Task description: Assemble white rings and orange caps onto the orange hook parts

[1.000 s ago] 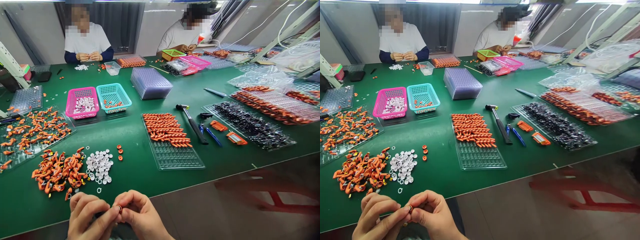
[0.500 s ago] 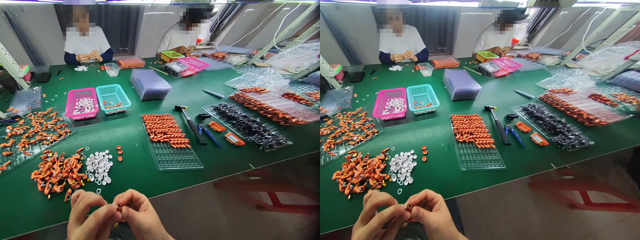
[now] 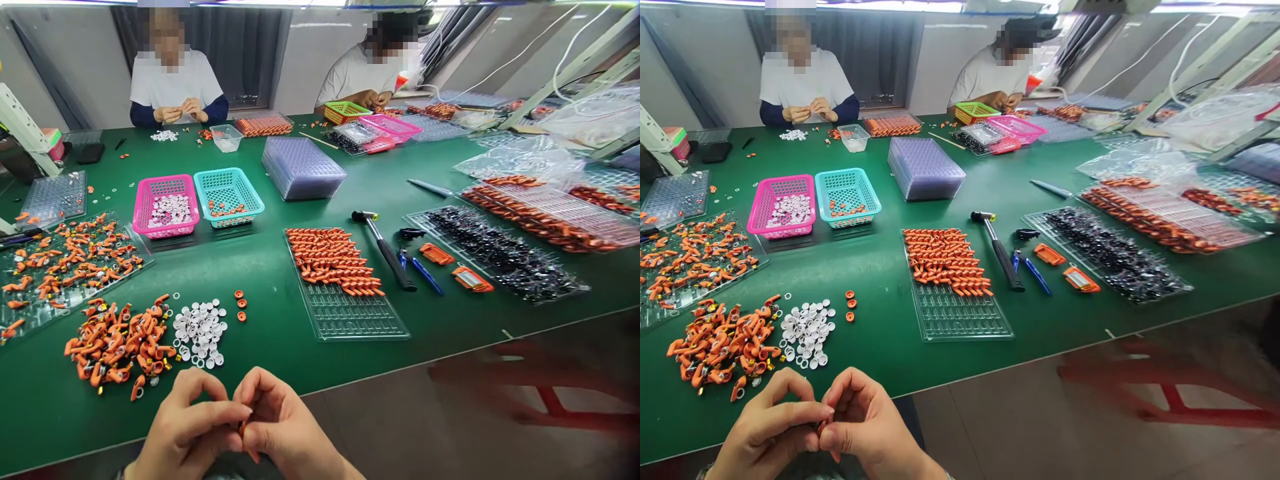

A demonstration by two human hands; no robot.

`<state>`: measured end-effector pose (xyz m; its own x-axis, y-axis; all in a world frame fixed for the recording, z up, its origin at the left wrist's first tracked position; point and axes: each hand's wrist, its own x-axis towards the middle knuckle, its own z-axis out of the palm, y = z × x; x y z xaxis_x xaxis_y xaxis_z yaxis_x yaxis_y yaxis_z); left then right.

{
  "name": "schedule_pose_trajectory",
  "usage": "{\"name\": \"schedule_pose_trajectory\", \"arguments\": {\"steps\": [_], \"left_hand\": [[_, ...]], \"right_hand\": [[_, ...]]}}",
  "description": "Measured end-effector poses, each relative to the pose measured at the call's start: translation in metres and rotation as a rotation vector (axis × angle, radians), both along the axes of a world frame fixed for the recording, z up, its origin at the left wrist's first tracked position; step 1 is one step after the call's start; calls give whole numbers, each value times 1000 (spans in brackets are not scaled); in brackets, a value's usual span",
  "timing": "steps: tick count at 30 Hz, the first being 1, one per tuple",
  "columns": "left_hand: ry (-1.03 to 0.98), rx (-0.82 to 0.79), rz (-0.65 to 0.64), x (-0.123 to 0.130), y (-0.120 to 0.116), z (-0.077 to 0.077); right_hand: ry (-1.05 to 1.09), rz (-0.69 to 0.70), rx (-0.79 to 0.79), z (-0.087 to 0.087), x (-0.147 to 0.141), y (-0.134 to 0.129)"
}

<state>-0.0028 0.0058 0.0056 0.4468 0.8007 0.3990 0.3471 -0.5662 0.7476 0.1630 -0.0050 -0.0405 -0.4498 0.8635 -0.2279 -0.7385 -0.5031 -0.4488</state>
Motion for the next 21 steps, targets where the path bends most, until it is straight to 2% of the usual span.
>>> {"name": "schedule_pose_trajectory", "arguments": {"steps": [4, 9, 12, 16, 21], "left_hand": [[-32, -150, -76, 1, 5, 8], [-118, -190, -86, 3, 3, 4], [-134, -196, -66, 3, 3, 0], [-228, -305, -13, 4, 5, -4], [-366, -482, 73, 4, 6, -10]], "right_hand": [[-23, 77, 52, 5, 6, 5], [-40, 122, 63, 7, 8, 5], [-93, 85, 47, 7, 6, 5], [-138, 42, 72, 12, 8, 8], [-142, 125, 150, 13, 14, 11]]}}
